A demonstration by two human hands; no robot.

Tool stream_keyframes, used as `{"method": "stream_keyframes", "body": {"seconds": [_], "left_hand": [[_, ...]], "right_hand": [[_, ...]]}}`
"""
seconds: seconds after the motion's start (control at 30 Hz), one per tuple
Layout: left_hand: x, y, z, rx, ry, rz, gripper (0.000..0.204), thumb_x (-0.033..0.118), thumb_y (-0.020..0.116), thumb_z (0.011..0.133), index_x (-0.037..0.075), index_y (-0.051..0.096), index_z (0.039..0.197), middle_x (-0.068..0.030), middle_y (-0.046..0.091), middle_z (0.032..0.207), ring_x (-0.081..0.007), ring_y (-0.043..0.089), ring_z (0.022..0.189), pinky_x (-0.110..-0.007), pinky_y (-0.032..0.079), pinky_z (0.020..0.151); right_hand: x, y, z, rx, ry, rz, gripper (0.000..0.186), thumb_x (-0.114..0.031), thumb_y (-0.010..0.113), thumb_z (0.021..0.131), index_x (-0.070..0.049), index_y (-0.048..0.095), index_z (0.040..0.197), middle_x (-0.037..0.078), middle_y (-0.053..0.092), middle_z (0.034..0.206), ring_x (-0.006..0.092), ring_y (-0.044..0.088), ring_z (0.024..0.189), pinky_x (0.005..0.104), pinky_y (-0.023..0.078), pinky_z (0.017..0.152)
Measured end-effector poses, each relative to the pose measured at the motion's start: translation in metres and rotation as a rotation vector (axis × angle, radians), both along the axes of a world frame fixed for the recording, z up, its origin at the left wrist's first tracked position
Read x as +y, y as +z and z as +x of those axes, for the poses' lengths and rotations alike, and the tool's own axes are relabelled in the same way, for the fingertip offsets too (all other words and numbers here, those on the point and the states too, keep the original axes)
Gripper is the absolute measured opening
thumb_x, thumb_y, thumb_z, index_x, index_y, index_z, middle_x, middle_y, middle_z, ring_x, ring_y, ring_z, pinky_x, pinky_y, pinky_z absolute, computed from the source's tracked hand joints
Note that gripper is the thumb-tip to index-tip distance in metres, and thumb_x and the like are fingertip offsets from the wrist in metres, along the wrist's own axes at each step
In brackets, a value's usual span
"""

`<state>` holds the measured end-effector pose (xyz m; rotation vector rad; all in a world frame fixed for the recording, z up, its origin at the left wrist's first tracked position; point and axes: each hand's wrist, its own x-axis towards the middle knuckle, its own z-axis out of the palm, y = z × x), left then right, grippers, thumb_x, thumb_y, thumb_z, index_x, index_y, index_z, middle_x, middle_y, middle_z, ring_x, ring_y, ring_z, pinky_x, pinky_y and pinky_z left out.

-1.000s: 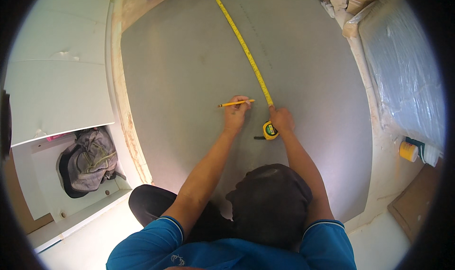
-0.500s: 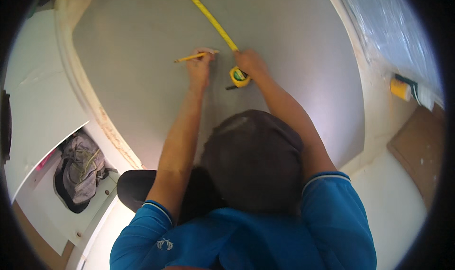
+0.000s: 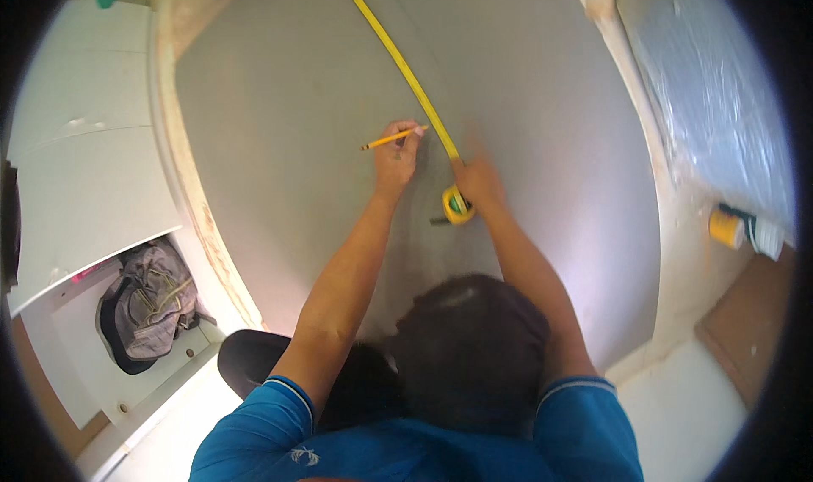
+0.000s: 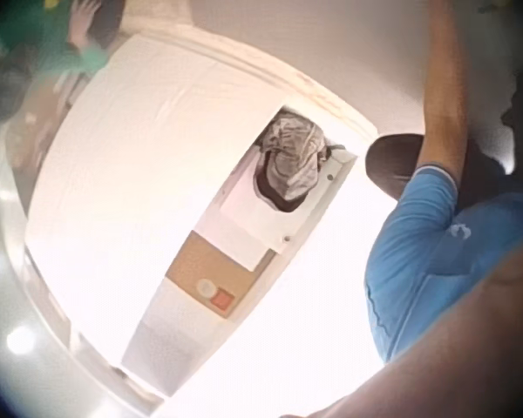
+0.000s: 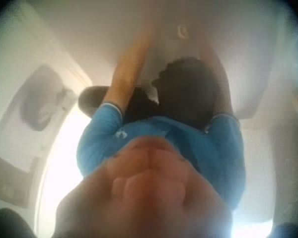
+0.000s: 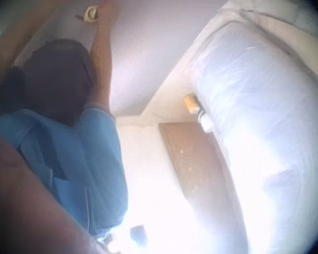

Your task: The person measures and marks a large gray board with a tape measure and pencil, then measures a white cabinet door and a cardboard box. The person kneels on the floor and uses a yellow tape measure and pencil to mark measurements on the surfaces.

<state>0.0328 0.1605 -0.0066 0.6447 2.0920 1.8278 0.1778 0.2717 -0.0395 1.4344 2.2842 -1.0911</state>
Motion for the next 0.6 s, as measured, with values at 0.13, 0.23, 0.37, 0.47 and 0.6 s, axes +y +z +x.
{"method": "stream_keyframes", "body": {"seconds": [0.13,0.23,0.37,0.47,0.6], "left_hand": [[0.029,0.033,-0.101,-0.092,0.106,0.036,0.028,0.033,0.064,0.101,0.005,0.064,0.097,-0.0066,0.064,0.107,-0.0159,0.059,0.098,-0.03,0.047,0.088],[0.037,0.036,-0.163,-0.418,0.029,-0.178,0.038,0.042,0.059,0.103,0.005,0.063,0.098,-0.0062,0.061,0.113,-0.0178,0.057,0.103,-0.033,0.045,0.094],[0.026,0.019,-0.181,-0.438,-0.045,-0.319,0.044,0.047,0.055,0.104,0.003,0.062,0.101,-0.0064,0.062,0.112,-0.019,0.053,0.109,-0.037,0.041,0.099],[0.03,0.03,-0.201,-0.432,-0.146,-0.459,0.047,0.048,0.054,0.104,0.002,0.062,0.104,-0.0085,0.063,0.111,-0.0199,0.053,0.111,-0.04,0.041,0.1],[0.04,0.075,-0.221,-0.174,-0.052,-0.531,0.048,0.049,0.055,0.102,0.002,0.063,0.107,-0.0132,0.066,0.11,-0.0268,0.06,0.106,-0.044,0.046,0.095]], "right_hand": [[0.006,0.024,-0.009,-0.131,0.028,-0.236,0.059,-0.056,0.054,0.095,-0.002,0.075,0.104,0.021,0.074,0.107,0.0404,0.069,0.103,0.0506,0.052,0.091],[0.003,0.04,-0.011,-0.102,0.048,-0.22,0.061,-0.058,0.052,0.096,-0.002,0.077,0.088,0.019,0.075,0.095,0.0392,0.071,0.095,0.0503,0.053,0.086],[-0.004,0.031,-0.007,-0.07,0.014,-0.127,0.06,-0.055,0.055,0.095,-0.003,0.075,0.071,0.017,0.073,0.075,0.0345,0.071,0.075,0.0459,0.054,0.075],[0.005,0.011,-0.006,-0.051,0.014,-0.148,0.061,-0.056,0.056,0.094,-0.004,0.076,0.07,0.016,0.073,0.074,0.0342,0.071,0.074,0.0461,0.054,0.074],[-0.001,0.041,-0.017,-0.082,0.071,-0.221,0.056,-0.055,0.054,0.095,-0.007,0.078,0.08,0.014,0.075,0.085,0.0339,0.072,0.086,0.0463,0.054,0.08]]}}
